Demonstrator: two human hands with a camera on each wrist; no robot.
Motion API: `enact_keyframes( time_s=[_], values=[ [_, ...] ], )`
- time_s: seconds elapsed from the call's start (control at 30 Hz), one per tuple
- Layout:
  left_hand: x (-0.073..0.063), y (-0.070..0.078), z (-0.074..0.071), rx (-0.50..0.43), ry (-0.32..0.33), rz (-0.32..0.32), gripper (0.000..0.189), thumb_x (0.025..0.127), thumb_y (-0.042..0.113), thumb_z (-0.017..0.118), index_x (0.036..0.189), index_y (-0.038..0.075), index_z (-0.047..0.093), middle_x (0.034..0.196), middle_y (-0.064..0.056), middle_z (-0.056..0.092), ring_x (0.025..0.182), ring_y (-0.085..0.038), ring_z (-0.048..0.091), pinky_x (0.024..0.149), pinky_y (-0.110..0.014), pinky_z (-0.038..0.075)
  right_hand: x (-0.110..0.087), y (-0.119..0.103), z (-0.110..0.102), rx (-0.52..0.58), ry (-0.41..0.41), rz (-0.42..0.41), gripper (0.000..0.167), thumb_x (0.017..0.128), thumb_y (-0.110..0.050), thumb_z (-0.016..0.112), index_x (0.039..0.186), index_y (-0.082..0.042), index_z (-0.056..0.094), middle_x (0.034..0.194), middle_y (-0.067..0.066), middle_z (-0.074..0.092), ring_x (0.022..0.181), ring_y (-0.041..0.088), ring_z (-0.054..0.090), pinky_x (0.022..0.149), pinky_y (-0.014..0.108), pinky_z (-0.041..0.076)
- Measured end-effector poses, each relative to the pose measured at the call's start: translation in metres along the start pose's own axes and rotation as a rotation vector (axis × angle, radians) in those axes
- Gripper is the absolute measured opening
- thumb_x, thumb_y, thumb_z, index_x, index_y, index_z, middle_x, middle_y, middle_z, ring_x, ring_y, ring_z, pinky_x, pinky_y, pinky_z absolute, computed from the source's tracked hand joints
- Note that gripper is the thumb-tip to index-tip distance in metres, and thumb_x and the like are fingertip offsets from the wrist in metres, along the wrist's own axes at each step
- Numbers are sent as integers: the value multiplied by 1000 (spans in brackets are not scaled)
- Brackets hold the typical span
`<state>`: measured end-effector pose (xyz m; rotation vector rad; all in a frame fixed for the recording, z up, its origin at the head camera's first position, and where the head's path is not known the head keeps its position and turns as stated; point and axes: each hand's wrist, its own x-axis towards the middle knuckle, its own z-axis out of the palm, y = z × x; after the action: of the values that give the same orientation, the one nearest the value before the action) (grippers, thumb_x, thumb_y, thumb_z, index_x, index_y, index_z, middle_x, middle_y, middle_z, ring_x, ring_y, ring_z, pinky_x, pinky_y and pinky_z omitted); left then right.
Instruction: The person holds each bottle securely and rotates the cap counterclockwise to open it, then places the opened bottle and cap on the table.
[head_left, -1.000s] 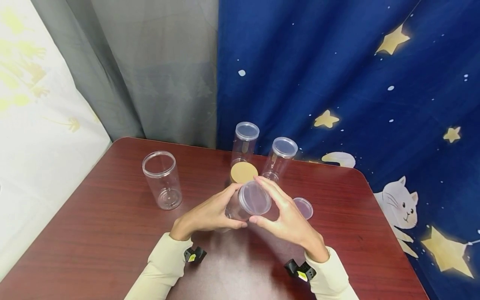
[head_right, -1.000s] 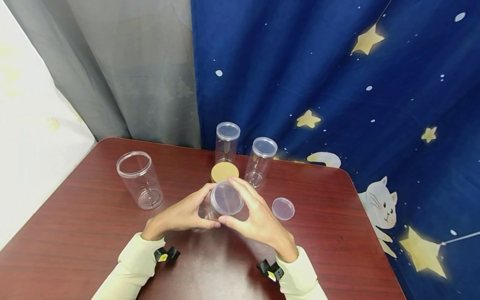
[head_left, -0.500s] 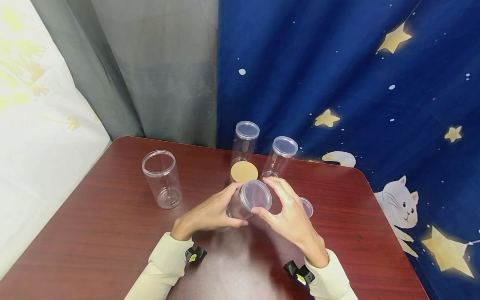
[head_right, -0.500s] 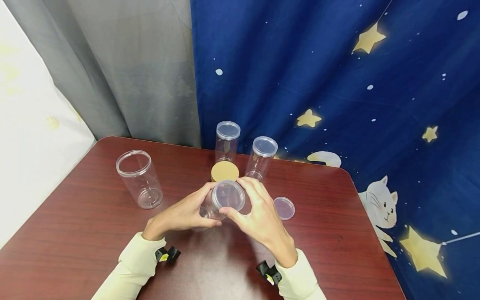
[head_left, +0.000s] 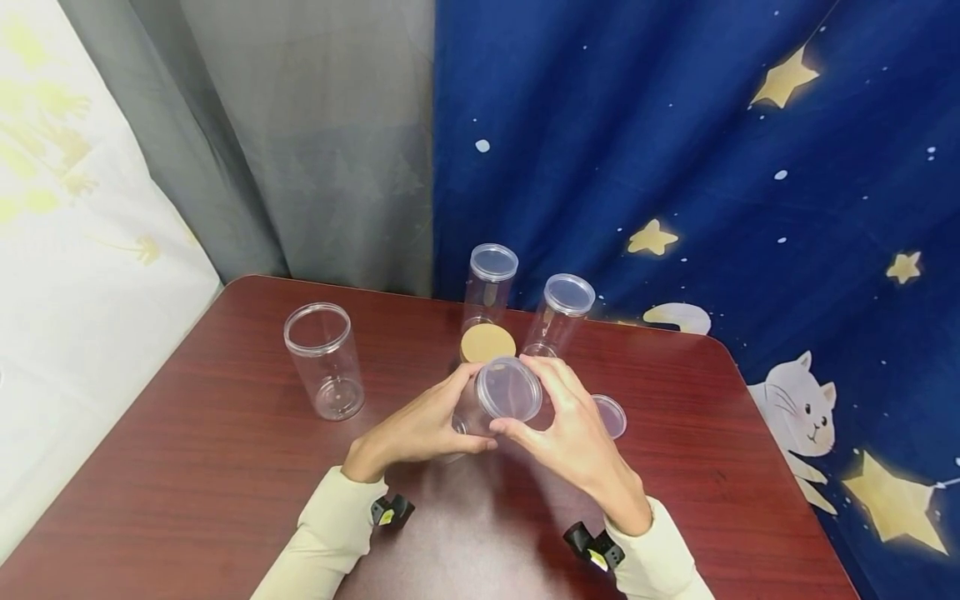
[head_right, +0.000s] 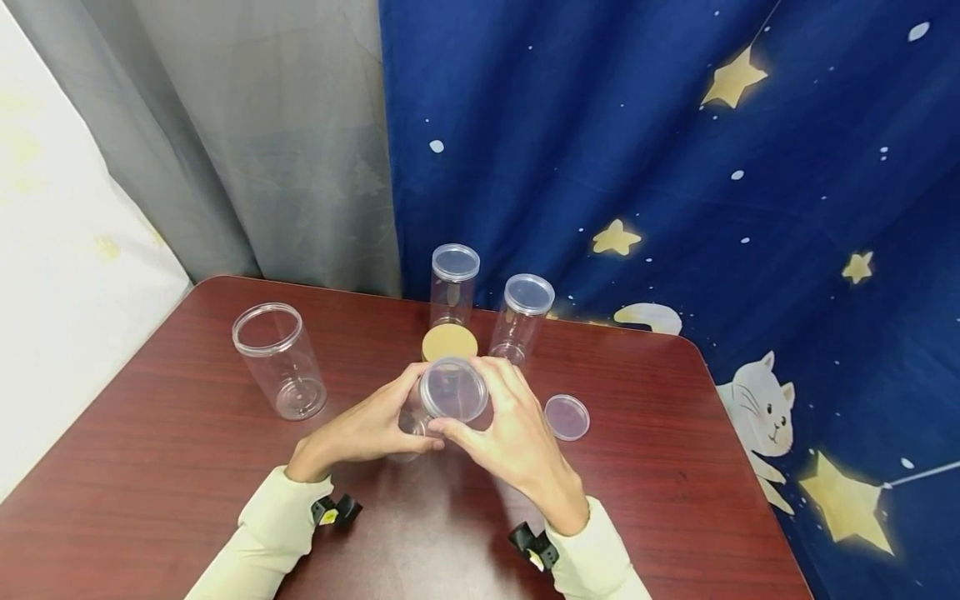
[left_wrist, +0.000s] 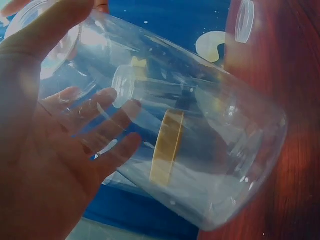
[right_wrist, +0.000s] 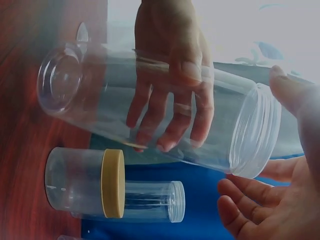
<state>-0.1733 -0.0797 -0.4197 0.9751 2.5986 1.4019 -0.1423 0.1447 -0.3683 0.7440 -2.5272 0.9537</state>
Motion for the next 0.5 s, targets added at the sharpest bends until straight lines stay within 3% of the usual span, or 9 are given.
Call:
enact_keyframes(
  time_s=[0.2,0.5],
  values=[
    [0,0,1,-6,28,22,94,70,42,90,146,19,38,134,6,53,118,-9,54,102,-38,46,2,-2,1,16,11,-17,80,72,-44,87,138,-13,55,132,-1,58,122,15,55,98,39,49],
    [-1,2,-2,6,38,44,94,69,47,88,146,22,40,132,7,50,115,-8,54,99,-36,48,2,-1,0,58,-35,-60,80,75,-39,87,142,-16,50,140,-1,53,130,15,48,105,38,43]
  ],
)
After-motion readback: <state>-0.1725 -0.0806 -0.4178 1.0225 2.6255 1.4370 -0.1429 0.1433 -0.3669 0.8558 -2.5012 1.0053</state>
